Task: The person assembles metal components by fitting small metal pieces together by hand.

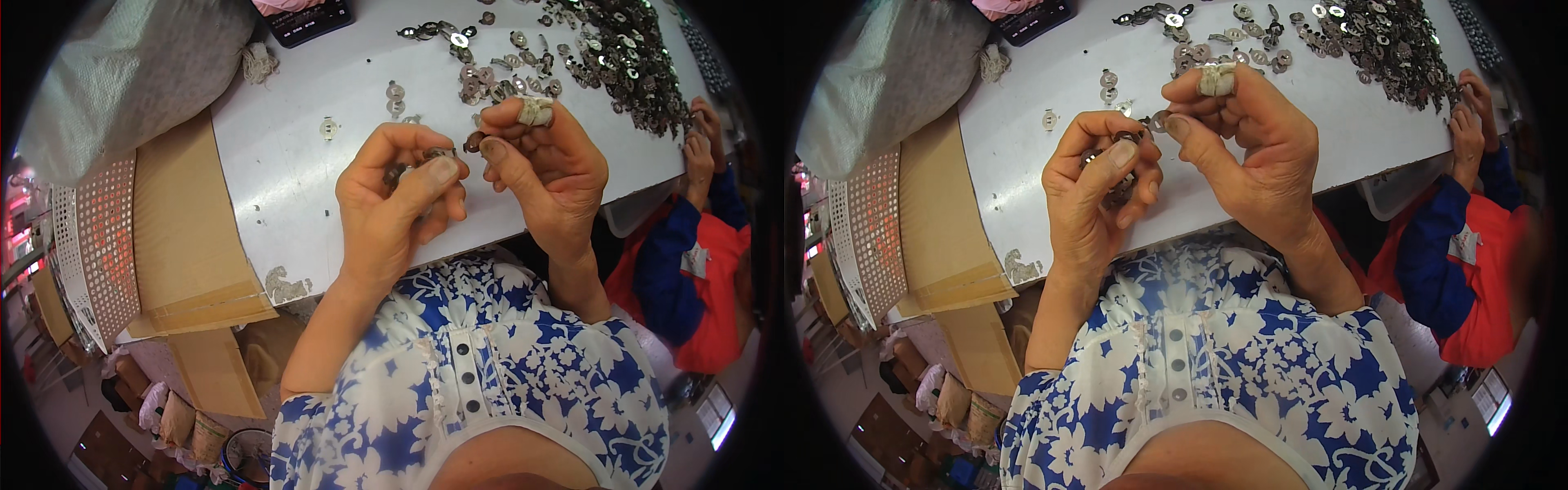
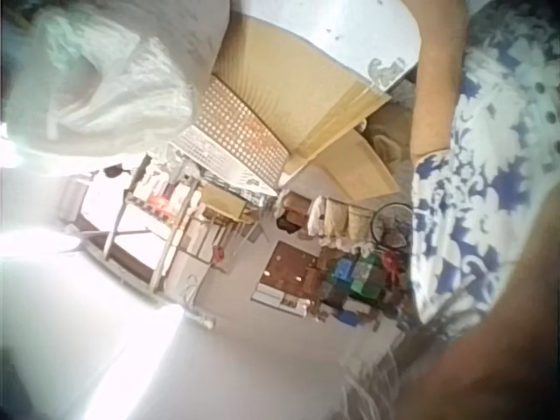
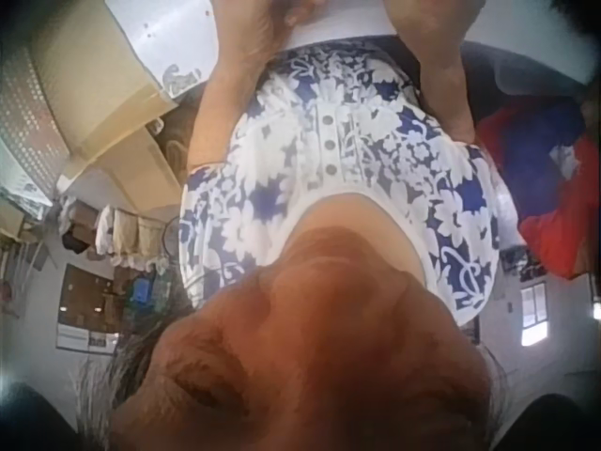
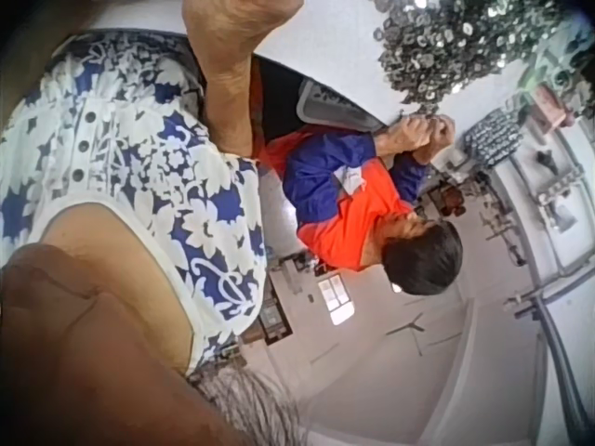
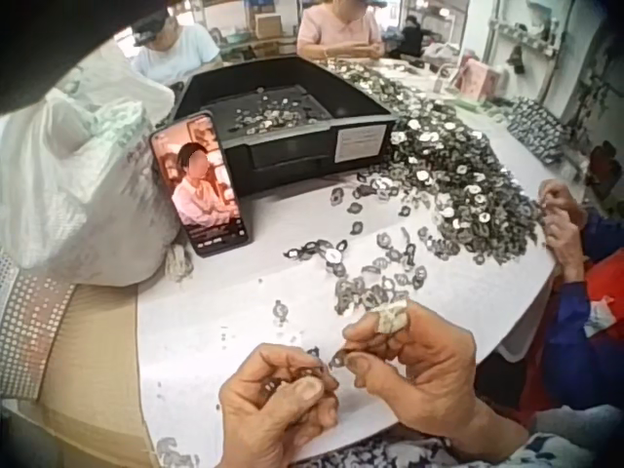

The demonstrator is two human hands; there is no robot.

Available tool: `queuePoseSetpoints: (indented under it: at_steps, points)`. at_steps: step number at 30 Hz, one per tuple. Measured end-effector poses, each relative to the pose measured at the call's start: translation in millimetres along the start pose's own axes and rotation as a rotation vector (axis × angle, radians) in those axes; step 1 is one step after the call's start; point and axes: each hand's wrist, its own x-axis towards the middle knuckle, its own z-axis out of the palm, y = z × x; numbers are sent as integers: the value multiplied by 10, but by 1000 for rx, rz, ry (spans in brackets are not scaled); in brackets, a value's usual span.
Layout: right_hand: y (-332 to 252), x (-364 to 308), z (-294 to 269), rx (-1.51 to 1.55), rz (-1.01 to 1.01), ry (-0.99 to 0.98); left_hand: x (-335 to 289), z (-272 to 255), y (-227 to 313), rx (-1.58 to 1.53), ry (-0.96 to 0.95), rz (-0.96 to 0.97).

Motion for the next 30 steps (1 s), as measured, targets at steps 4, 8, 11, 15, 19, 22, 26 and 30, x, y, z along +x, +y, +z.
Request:
queuePoseSetpoints:
  at_steps: [4,8,11,15,19,22,26,30]
  points:
    - [47,-28,-23,-85,-63,-44,-8,3,-5,137,-20,10]
    - [56,-13,-34,-125,-120,-107,0,-1,3,76,-22,-5]
    - [45,-28,-35,24,13,-143,15,-21,30,-70,23,-33]
    - [50,-52,4,50,72,-73,18,-70,25,-237,-13,-62]
    - [31,-14,54,66,-50,15,12,-69,27,-249,-49,-56]
    - [48,45,88,-44,-278,46,15,-107,6,-290,-98,-44]
    - [43,90,190,-142,-465,-4,5,-97,27,-261,-98,-49]
    - [147,119,183,-310,-601,-15,11,-112,37,-300,-162,-38]
